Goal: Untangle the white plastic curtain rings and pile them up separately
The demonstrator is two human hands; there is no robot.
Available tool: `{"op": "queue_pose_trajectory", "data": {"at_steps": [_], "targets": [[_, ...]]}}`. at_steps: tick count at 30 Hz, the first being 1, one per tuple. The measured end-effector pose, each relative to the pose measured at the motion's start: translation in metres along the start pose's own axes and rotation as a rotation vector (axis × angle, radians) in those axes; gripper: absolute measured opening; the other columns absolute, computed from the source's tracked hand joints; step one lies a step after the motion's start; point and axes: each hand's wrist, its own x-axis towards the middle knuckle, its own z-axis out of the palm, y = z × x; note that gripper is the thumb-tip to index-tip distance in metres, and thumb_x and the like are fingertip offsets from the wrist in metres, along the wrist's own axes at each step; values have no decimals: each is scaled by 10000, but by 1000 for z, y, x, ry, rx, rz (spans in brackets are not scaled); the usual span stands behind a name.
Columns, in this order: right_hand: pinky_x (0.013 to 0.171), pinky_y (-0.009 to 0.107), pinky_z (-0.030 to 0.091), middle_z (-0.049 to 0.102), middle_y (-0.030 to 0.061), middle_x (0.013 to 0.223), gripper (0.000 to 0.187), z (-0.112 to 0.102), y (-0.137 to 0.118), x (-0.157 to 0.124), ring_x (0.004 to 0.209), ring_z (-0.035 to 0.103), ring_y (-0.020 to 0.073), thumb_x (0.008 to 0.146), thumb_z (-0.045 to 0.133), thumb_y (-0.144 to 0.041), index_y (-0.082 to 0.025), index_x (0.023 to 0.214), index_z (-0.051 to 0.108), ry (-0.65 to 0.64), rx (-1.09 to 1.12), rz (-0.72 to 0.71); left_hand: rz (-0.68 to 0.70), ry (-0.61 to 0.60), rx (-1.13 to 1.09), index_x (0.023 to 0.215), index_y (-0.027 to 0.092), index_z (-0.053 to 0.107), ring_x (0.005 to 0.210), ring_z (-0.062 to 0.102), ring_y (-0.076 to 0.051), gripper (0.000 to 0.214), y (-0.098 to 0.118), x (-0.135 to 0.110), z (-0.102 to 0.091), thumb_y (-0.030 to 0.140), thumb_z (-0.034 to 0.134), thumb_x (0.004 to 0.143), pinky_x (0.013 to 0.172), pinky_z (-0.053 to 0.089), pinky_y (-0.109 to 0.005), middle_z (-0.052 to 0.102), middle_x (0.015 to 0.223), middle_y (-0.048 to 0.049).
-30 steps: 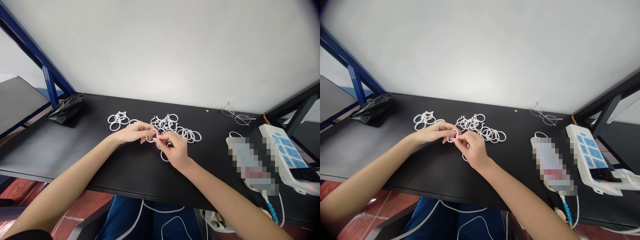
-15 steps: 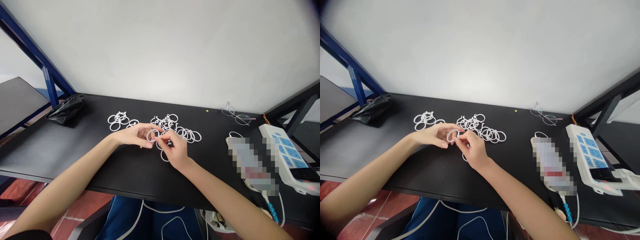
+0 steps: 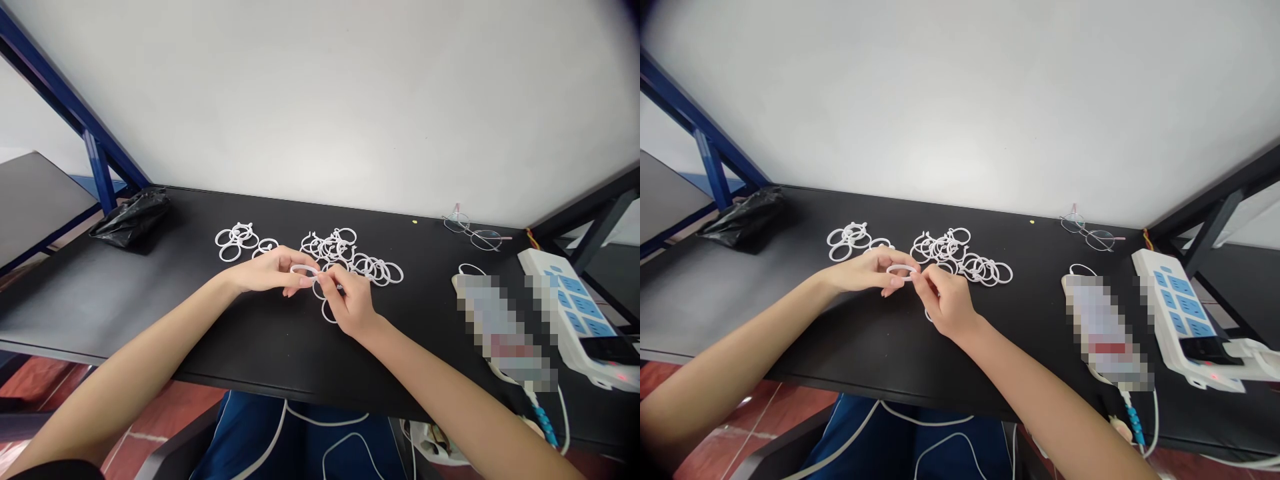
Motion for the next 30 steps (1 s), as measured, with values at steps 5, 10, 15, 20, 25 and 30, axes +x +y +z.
{"op": "queue_pose_trajectory", "data": {"at_steps": [5,10,15,20,25,30], "targets": [[478,217,330,439,-39,550,319,-1,4,0,457,428,81,1001,337,-222,-203,688,399,-40,-57,-2,28,-49,-13,1145,147,575,511,508,-73,355,0,0,3,367,612,869,509,427,-193,472,638,57],[476,220,319,415,-44,536,320,-3,3,1,448,409,81,998,359,-232,-205,681,391,12,-102,-20,43,-106,-88,1115,141,528,530,502,-88,348,-2,1,8,427,529,918,543,455,-226,508,646,39],[475,220,310,400,-49,537,307,-3,2,2,448,390,79,996,362,-217,-206,690,388,24,-102,-32,40,-61,-111,1065,144,520,550,501,-95,305,3,3,15,417,505,930,542,481,-235,511,641,36],[470,222,296,389,-51,537,304,-6,4,3,446,367,78,997,352,-205,-205,694,383,52,-125,-43,35,30,-152,1022,159,504,518,499,-91,246,5,5,28,391,483,943,517,488,-233,468,590,65],[464,221,281,364,-56,532,311,-6,4,3,442,348,76,997,348,-203,-208,686,351,41,-147,-10,124,92,-120,995,153,495,480,480,-83,256,-1,7,32,403,478,944,523,474,-232,448,547,79],[462,224,261,335,-62,535,307,-5,4,3,442,320,73,994,360,-195,-208,687,342,45,-157,-17,131,119,-89,989,152,496,477,453,-74,251,-1,6,32,398,486,942,521,462,-220,443,550,80]]}}
